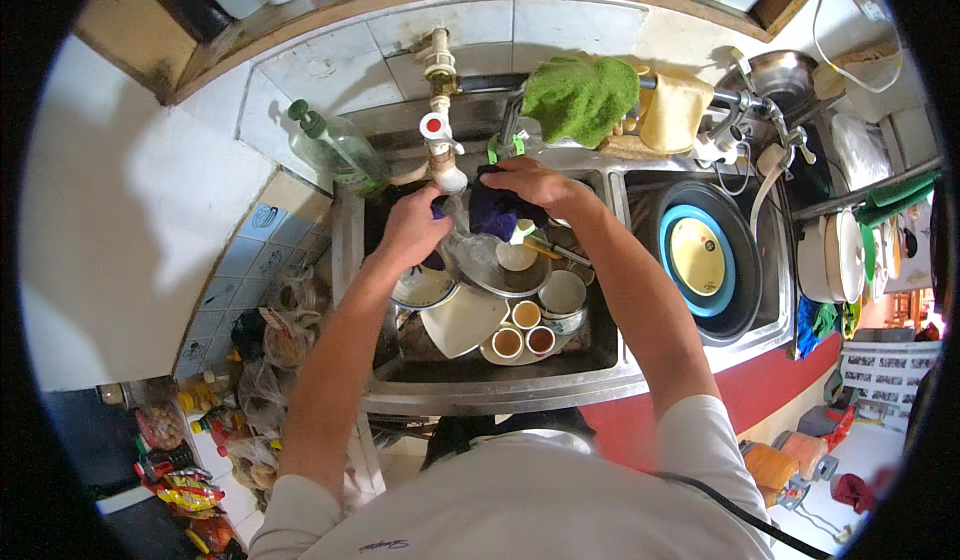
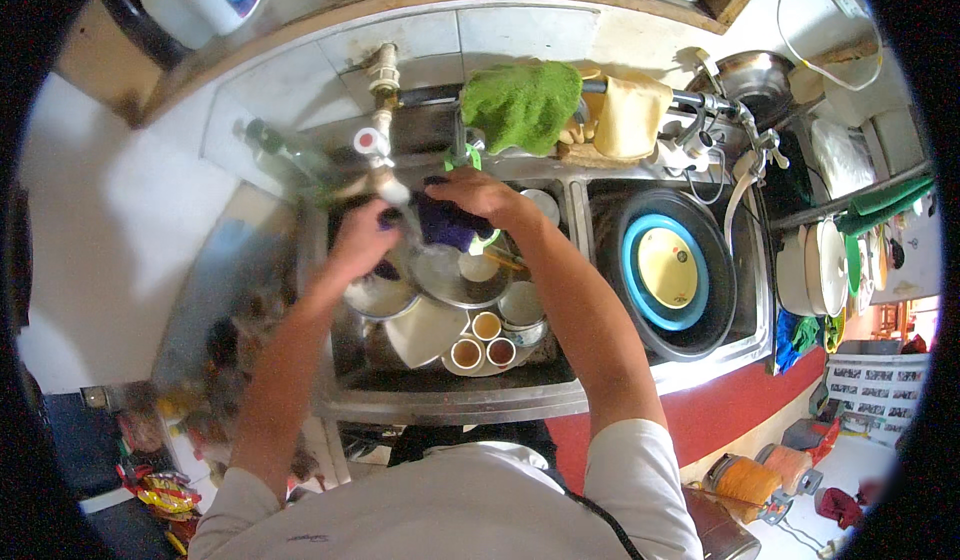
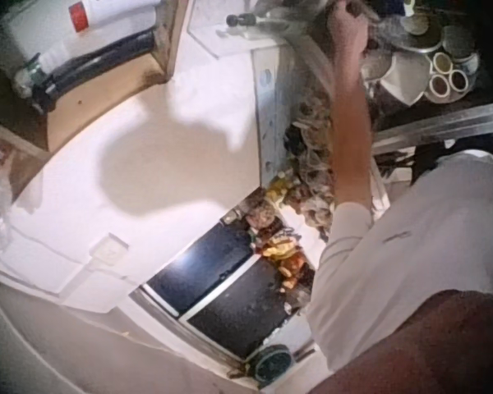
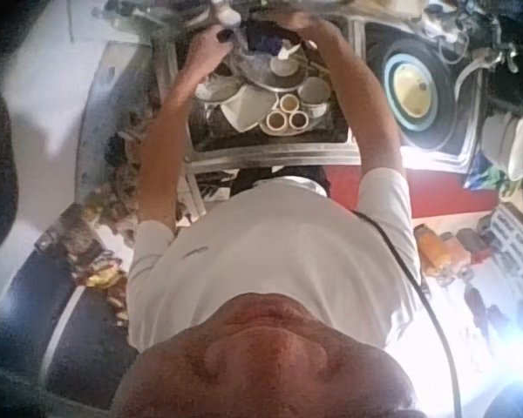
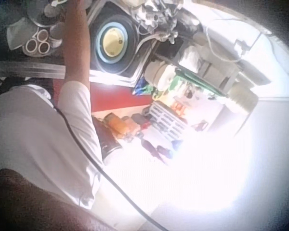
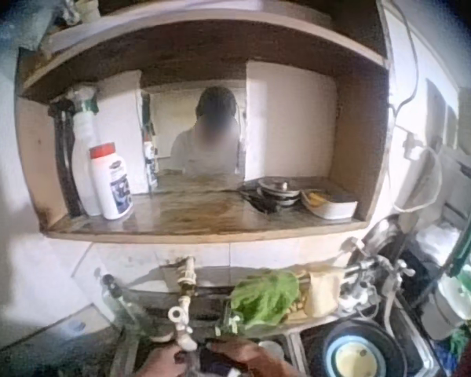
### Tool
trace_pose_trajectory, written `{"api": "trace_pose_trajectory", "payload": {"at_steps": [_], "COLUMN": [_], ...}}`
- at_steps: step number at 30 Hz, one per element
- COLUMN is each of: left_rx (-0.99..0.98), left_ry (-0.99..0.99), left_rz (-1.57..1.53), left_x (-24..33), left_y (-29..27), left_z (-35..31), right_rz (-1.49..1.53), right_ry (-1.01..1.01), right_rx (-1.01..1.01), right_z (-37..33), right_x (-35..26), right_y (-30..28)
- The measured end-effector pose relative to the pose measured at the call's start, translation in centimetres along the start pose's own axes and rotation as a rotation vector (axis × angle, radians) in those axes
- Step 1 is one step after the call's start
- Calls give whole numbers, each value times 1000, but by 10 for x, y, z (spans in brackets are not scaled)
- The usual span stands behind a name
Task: The person wipes a glass display case and a wooden table with a purple cloth. They then rinse the cloth at the sink, wring it out, and fold it on the table. Finally, they pick up a kettle and rinse it under the tap.
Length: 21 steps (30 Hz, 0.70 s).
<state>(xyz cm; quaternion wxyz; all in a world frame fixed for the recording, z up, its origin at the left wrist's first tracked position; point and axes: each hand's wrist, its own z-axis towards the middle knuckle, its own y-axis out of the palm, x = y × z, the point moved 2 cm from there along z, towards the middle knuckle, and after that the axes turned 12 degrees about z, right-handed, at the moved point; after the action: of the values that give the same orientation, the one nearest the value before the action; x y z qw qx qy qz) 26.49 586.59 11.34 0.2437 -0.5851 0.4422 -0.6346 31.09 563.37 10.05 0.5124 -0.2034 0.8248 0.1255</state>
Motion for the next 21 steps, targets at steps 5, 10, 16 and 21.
{"api": "trace_pose_trajectory", "payload": {"at_steps": [5, 10, 16, 21], "left_rx": [-90, -193, -101, -160], "left_ry": [32, 23, -92, -92], "left_rz": [-201, -211, -318, -81], "left_x": [-18, -6, -25, -33], "left_y": [31, 11, -3, 12], "left_z": [18, 20, 31, 34], "right_rz": [394, 466, 274, 201], "right_ry": [-12, -45, -16, -123], "right_rx": [-20, -240, -3, 81], "right_z": [-4, -3, 16, 41], "right_x": [-6, -26, -2, 92], "right_y": [14, 28, 8, -6]}}
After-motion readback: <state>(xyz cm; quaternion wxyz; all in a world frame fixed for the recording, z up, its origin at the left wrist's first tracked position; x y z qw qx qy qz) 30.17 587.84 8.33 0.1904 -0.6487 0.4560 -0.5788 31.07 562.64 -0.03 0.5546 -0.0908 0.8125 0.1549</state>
